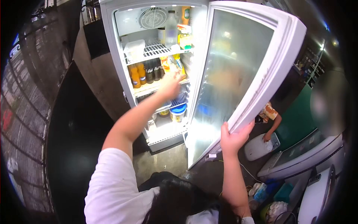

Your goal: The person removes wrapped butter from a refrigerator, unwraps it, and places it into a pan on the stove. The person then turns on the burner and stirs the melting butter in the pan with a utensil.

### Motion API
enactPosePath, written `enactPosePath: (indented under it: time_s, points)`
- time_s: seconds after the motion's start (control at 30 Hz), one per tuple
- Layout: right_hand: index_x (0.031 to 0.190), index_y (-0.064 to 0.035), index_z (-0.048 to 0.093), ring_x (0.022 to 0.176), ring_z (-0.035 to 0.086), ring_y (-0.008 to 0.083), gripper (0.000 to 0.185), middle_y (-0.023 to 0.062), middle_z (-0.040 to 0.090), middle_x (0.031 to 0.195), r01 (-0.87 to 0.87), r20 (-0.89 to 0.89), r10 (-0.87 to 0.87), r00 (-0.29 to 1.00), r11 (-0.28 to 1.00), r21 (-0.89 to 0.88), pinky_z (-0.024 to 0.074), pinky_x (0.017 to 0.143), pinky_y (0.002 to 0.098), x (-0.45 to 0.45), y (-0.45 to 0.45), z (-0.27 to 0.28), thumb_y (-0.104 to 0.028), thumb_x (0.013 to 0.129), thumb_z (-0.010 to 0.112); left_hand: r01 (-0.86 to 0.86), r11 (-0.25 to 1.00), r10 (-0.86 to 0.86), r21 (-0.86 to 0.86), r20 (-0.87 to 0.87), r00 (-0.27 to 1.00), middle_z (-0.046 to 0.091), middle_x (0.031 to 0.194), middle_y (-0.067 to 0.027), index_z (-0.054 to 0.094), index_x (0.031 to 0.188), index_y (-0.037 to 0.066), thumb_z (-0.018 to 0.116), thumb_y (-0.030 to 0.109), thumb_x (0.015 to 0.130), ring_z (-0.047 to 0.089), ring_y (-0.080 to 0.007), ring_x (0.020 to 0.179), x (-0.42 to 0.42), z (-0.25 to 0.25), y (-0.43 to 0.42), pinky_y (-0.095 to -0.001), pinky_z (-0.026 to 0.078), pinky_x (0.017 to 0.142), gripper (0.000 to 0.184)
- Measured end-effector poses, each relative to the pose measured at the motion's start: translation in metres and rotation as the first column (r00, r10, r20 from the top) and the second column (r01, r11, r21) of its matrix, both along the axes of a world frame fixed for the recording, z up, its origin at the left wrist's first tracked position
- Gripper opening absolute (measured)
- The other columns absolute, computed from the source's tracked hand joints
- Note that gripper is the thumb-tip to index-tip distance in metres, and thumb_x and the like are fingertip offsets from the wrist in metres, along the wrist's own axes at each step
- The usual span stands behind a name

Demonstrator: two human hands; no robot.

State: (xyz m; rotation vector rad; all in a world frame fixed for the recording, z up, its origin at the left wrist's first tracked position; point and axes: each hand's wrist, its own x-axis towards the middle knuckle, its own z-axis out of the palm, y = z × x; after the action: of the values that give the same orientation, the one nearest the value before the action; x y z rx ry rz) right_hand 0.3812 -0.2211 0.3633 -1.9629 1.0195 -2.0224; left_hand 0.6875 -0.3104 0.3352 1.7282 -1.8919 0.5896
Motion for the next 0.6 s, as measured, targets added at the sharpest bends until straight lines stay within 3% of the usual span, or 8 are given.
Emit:
enactPosePath:
  time_s: [0.03,0.07,0.1,0.13,0.27,0.37,0.5,0.6]
  points:
    - [0.132,0.006,0.029,0.094,0.061,0.0356,0.079,0.0251,0.056,0.106,0.003,-0.002,-0.003,1.0,1.0,-0.011,0.0468,0.084,0.0385,0.001,0.0,-0.003,-0.002,0.063,0.067,0.081,0.99,-0.071,-0.114,0.09,0.993,0.054,0.119,-0.0178,0.059,0.11,0.008,0.061,0.007,0.069,0.051,-0.0352,0.106,0.036,0.012,-0.018,-0.0434,0.042,0.09,0.041]
    - [0.136,0.0033,0.017,0.115,0.051,0.0315,0.082,0.024,0.046,0.125,-0.113,0.066,0.105,0.992,0.984,0.138,0.0399,0.097,0.0396,0.005,0.006,-0.005,0.01,0.065,0.057,0.02,0.997,-0.015,-0.071,0.062,0.998,0.058,0.109,-0.0167,0.061,0.101,0.006,0.06,0.005,0.067,0.054,-0.0332,0.103,0.061,0.025,-0.035,-0.0414,0.044,0.087,0.034]
    - [0.137,0.0034,0.017,0.115,0.051,0.0324,0.082,0.0247,0.046,0.125,-0.101,0.064,0.093,0.994,0.986,0.133,0.0396,0.098,0.0403,0.007,0.007,-0.006,0.011,0.065,0.055,-0.028,0.999,0.033,-0.035,0.153,0.988,0.059,0.103,-0.0157,0.063,0.096,0.006,0.061,0.005,0.068,0.054,-0.0329,0.102,0.085,0.036,-0.051,-0.0409,0.045,0.085,0.027]
    - [0.137,0.0035,0.016,0.116,0.05,0.0332,0.082,0.0255,0.045,0.126,-0.089,0.067,0.081,0.994,0.988,0.128,0.0392,0.099,0.0411,0.011,0.007,-0.007,0.011,0.064,0.054,-0.072,0.997,0.073,-0.039,0.037,0.997,0.059,0.1,-0.0158,0.061,0.097,0.006,0.062,0.008,0.071,0.055,-0.0337,0.099,0.114,0.031,-0.082,-0.0415,0.045,0.083,0.026]
    - [0.136,0.0037,0.016,0.118,0.048,0.0362,0.081,0.0272,0.043,0.127,0.0,0.028,-0.003,1.0,0.993,0.117,0.038,0.101,0.046,0.028,0.013,-0.015,0.012,0.063,0.049,-0.137,0.989,0.136,0.058,0.03,0.99,0.059,0.105,-0.0144,0.056,0.108,0.007,0.053,0.011,0.08,0.055,-0.0326,0.101,0.145,0.078,-0.12,-0.0419,0.045,0.085,0.029]
    - [0.136,0.0051,0.015,0.121,0.046,0.0382,0.08,0.0257,0.038,0.128,-0.012,0.056,0.009,0.998,0.998,0.06,0.0378,0.101,0.0504,0.048,0.017,-0.018,0.011,0.062,0.048,0.053,0.981,-0.069,-0.184,-0.079,0.994,0.059,0.112,-0.0127,0.053,0.118,0.009,0.049,0.01,0.082,0.054,-0.0314,0.106,0.169,0.07,-0.171,-0.042,0.046,0.087,0.036]
    - [0.136,0.0056,0.015,0.123,0.044,0.0385,0.081,0.0252,0.036,0.129,0.007,0.054,-0.009,0.999,0.999,0.036,0.0375,0.101,0.0509,0.069,0.028,-0.019,0.009,0.062,0.048,0.03,0.995,-0.02,0.098,-0.101,0.995,0.058,0.117,-0.0105,0.051,0.123,0.012,0.048,0.014,0.085,0.053,-0.031,0.109,0.161,0.09,-0.193,-0.0418,0.043,0.092,0.039]
    - [0.136,0.0053,0.015,0.122,0.044,0.0373,0.081,0.0254,0.038,0.128,0.029,0.056,-0.03,0.998,0.999,0.017,0.0379,0.101,0.0498,0.082,0.031,-0.017,0.008,0.063,0.049,-0.014,0.989,0.006,0.15,0.058,0.998,0.06,0.113,-0.0099,0.057,0.116,0.014,0.052,0.017,0.083,0.055,-0.0274,0.105,0.172,0.077,-0.227,-0.0398,0.045,0.088,0.033]
